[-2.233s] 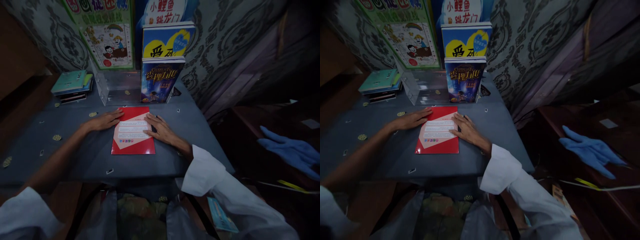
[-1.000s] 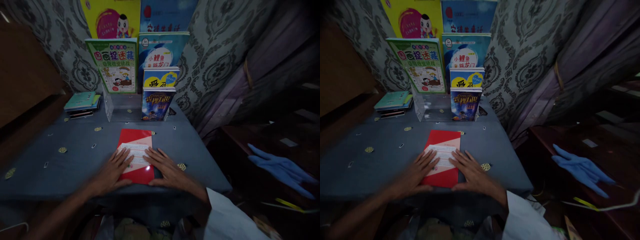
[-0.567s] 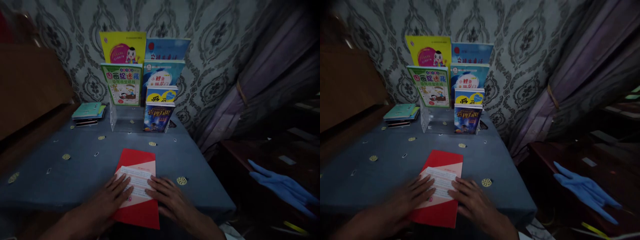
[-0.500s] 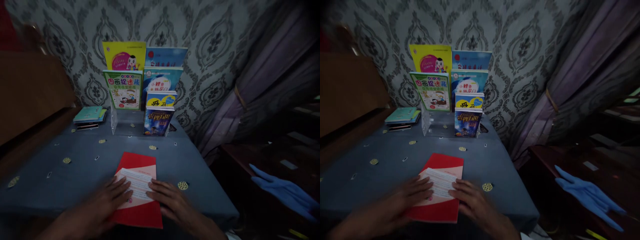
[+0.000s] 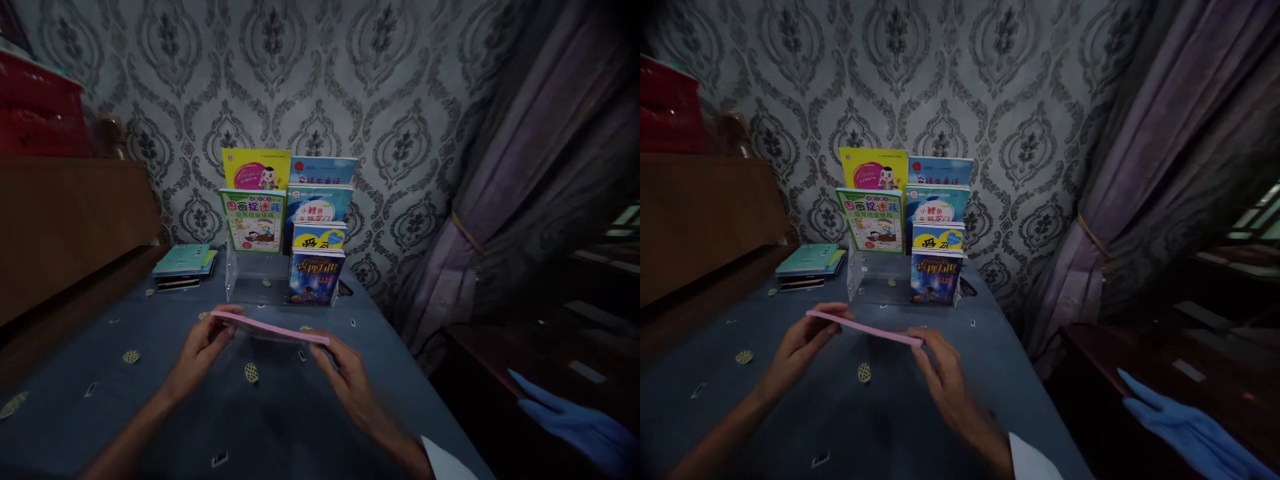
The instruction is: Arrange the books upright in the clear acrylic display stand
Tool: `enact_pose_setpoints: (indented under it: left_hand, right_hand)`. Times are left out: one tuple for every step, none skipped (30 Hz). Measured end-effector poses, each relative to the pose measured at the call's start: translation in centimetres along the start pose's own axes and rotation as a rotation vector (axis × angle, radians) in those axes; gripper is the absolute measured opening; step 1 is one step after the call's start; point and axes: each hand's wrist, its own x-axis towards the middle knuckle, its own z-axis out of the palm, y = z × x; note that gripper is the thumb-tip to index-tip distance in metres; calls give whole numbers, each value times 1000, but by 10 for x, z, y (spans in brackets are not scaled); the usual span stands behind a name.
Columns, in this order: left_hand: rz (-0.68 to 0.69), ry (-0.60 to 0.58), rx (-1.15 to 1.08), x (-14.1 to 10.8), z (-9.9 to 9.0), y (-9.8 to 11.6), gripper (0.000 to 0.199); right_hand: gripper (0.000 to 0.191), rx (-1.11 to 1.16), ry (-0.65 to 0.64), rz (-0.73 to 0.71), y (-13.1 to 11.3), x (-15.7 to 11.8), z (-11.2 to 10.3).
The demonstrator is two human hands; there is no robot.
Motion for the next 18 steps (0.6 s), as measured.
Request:
enact_pose_setpoints:
  left_hand:
    - [21, 7, -11, -1, 1, 0, 40]
    - [36, 3, -9, -2, 1, -1, 39]
    - [40, -18, 8, -3, 0, -3, 38]
    - [39, -52, 35, -4, 0, -6, 37]
    - [34, -85, 64, -4, -1, -9, 38]
    - [29, -112, 86, -4, -3, -12, 39]
    - [25, -130, 105, -3, -4, -14, 40]
    - [24, -136, 121, -2, -5, -15, 41]
    - [26, -131, 138, -1, -6, -16, 41]
    - [33, -119, 156, 1, -8, -14, 41]
    - [45, -106, 176, 4, -9, -12, 41]
    - [67, -93, 195, 7, -11, -9, 41]
    - [101, -75, 211, 11, -13, -4, 41]
    - [142, -60, 223, 17, -16, 2, 41]
    - [191, -47, 235, 25, -21, 8, 42]
    - [245, -30, 247, 35, -26, 15, 43]
    - [301, -13, 263, 47, -31, 22, 43]
    - [361, 20, 277, 60, -38, 29, 43]
  right_hand:
    - [32, -5, 18, -24, 1, 0, 3]
    - [32, -16, 28, -35, 3, 0, 5]
    - [31, -30, 32, -33, 6, -1, 8]
    - [31, -44, 30, -21, 8, -1, 10]
    - [30, -57, 24, -5, 9, -1, 12]
    - [30, -67, 15, 11, 10, 0, 13]
    - [29, -73, 6, 20, 10, 1, 14]
    - [30, -78, -4, 22, 9, 3, 15]
    - [30, -84, -8, 22, 7, 6, 15]
    - [31, -89, -14, 18, 5, 10, 15]
    - [31, -94, -22, 13, 4, 14, 14]
    - [32, -101, -29, 4, 2, 20, 13]
    - [33, -112, -36, -13, 1, 28, 12]
    - [34, -129, -41, -38, 0, 37, 10]
    - [35, -153, -42, -69, -1, 49, 8]
    - [36, -184, -40, -105, -2, 64, 4]
    - [37, -215, -44, -143, -5, 81, 1]
    - [39, -244, -40, -186, -9, 100, -3]
